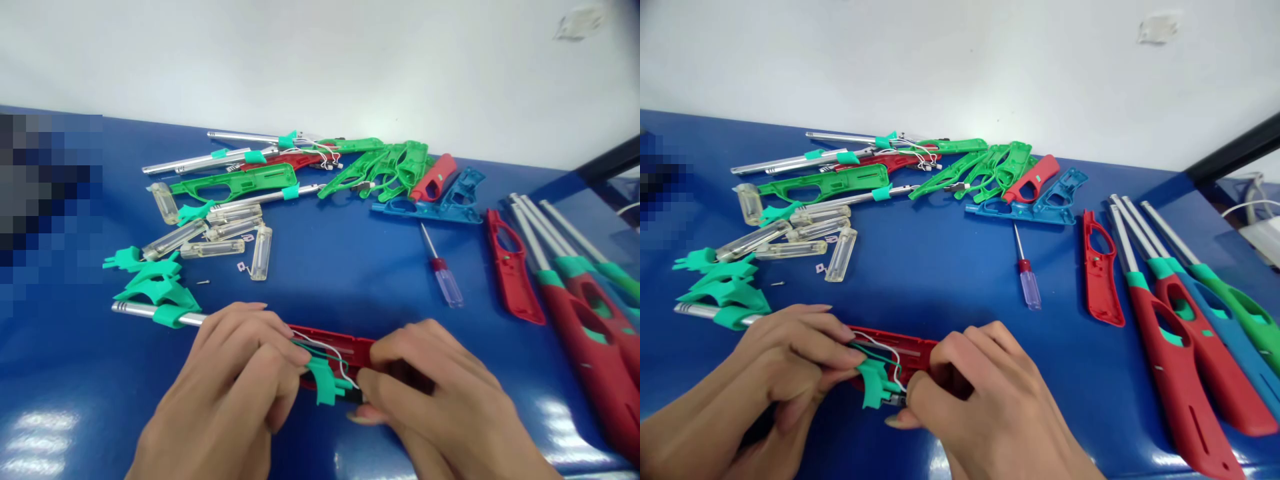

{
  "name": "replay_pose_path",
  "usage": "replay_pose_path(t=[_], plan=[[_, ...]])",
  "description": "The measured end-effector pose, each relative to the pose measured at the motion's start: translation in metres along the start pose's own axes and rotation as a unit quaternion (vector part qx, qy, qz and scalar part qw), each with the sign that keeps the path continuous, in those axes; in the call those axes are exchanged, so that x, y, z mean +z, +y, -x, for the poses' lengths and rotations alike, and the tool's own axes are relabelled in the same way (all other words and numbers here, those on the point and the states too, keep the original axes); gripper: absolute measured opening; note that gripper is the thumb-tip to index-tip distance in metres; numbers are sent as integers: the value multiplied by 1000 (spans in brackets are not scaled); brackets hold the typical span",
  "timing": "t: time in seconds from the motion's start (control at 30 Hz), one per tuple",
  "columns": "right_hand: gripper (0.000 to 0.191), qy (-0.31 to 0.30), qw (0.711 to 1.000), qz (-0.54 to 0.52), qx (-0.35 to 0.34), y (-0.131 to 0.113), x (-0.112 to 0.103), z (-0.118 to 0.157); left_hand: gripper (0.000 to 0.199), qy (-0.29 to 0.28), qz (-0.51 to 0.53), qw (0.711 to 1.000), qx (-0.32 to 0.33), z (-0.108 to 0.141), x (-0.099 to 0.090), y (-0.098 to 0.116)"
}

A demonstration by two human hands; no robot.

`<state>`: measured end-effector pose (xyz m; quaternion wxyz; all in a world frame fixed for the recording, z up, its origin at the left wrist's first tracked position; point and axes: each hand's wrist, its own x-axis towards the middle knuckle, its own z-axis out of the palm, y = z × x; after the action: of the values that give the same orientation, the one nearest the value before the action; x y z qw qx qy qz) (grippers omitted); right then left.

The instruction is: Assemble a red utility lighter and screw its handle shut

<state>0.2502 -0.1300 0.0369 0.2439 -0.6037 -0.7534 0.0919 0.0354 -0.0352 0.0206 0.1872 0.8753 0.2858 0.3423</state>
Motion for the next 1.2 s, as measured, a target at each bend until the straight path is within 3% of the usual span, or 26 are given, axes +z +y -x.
replay_pose_path(t=[0.2, 0.5, 0.8, 0.97, 1.2], plan=[[26, 11, 1000, -7, 3, 2, 6, 4, 38, 36, -28, 999, 14, -2, 3, 0], [24, 11, 1000, -12, -8, 4, 7, 7, 38, 31, -9, 999, 17, -1, 0, 2], [33, 4, 999, -50, 0, 3, 1, 2, 24, 9, -38, 999, -12, 0, 4, 3], [27, 36, 993, -112, 30, 1, -4, 0, 27, 8, -44, 999, -7, 0, 2, 1], [19, 65, 992, -103, 21, 1, -1, -3, 40, 25, -10, 999, 21, 2, -3, 2]])
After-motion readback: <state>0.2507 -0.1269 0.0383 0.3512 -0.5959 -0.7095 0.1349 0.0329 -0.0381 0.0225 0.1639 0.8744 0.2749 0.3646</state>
